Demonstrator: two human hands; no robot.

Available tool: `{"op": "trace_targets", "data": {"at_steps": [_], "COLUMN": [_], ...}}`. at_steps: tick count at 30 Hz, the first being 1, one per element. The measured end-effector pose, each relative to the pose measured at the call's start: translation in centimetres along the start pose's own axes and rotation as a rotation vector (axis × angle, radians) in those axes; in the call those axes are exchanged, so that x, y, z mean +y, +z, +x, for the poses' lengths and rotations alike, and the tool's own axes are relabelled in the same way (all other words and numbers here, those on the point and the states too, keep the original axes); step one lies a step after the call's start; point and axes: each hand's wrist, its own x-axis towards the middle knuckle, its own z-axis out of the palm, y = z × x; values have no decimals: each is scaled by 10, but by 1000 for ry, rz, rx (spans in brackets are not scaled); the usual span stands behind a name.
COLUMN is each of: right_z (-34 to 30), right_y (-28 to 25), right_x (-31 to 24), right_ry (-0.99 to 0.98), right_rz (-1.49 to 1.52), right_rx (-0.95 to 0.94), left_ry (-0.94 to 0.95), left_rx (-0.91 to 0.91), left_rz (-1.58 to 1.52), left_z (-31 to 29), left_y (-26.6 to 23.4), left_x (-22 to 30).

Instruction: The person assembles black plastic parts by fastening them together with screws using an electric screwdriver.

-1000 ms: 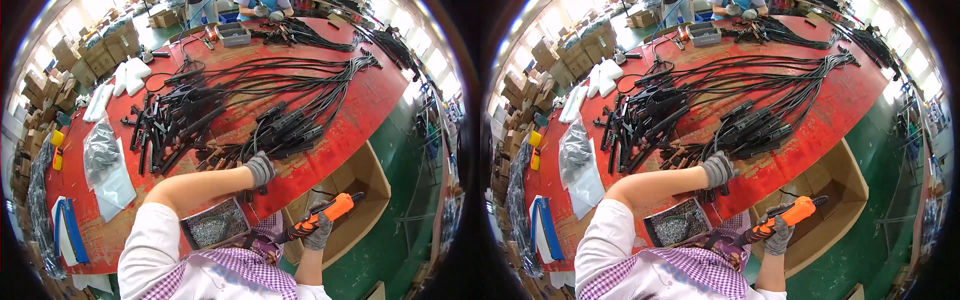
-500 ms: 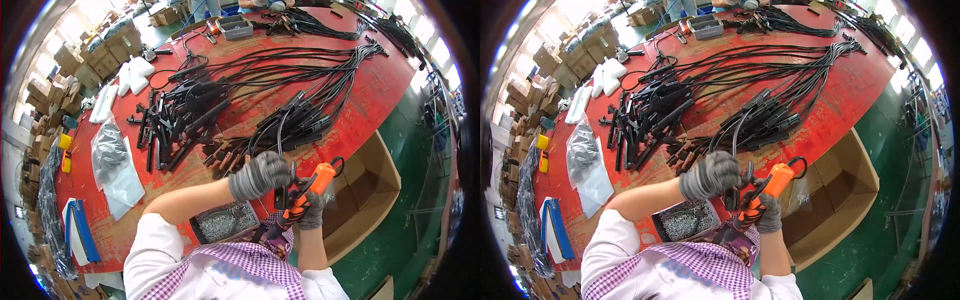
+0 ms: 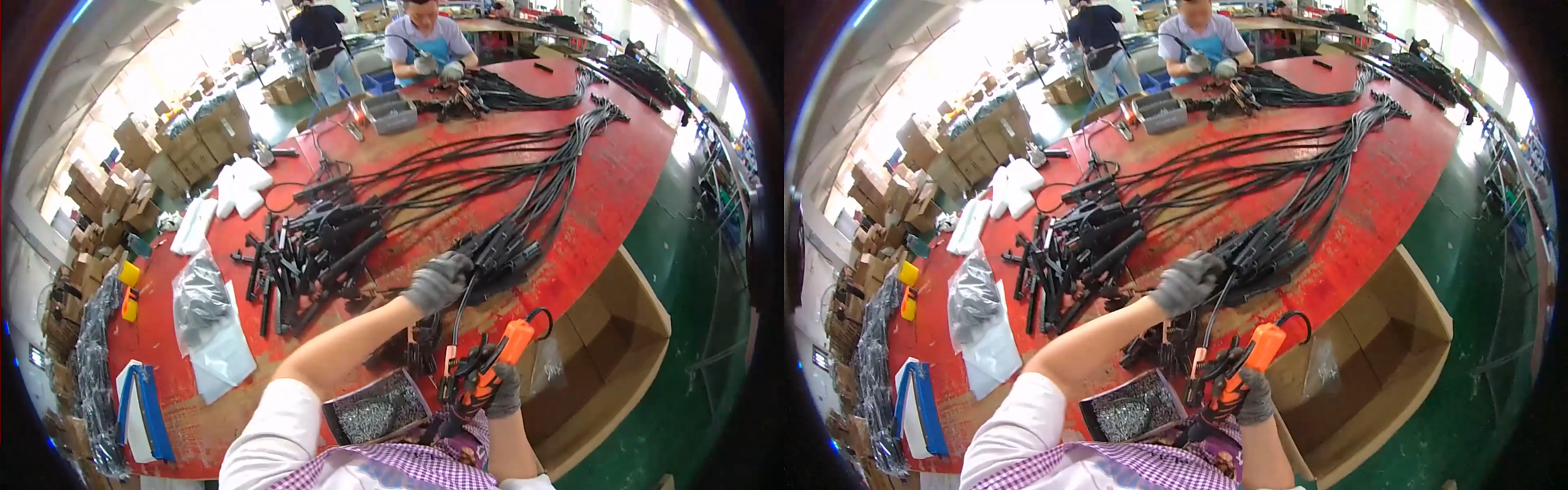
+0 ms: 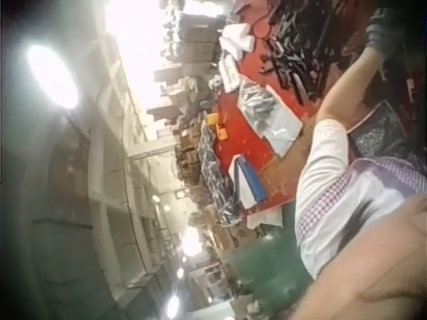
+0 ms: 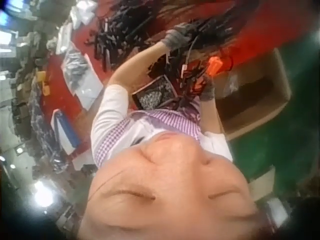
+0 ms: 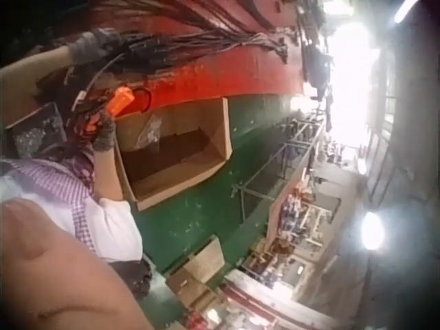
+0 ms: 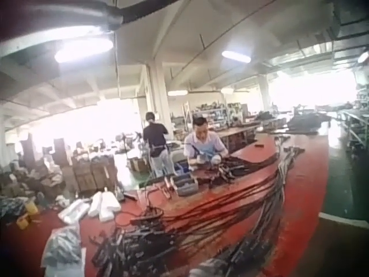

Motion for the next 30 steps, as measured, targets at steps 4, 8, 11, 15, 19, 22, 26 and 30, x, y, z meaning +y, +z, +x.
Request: {"op": "trace_targets", "data": {"at_steps": [4,8,11,15,19,22,26,30], "right_z": [-5,-6,-7,-5,-4,-9,-13,-7], "right_y": [1,6,9,12,14,5,13,15], "right_x": [5,14,6,-1,-4,-4,-3,1], "right_ry": [47,59,39,17,69,69,44,34], "right_rz": [-204,-256,-199,-172,-180,-182,-110,-89], "right_rx": [124,179,156,155,50,25,46,21], "left_ry": [-57,-28,-260,-227,-339,-482,-759,-994], "left_rx": [-24,13,-127,-518,-627,-638,-569,-528], "left_rz": [396,771,722,683,418,191,-819,-1360], "left_z": [46,71,86,82,59,35,-2,0], "left_y": [60,94,92,46,40,29,55,66], "left_x": [3,-19,2,36,-5,10,-21,-25]}}
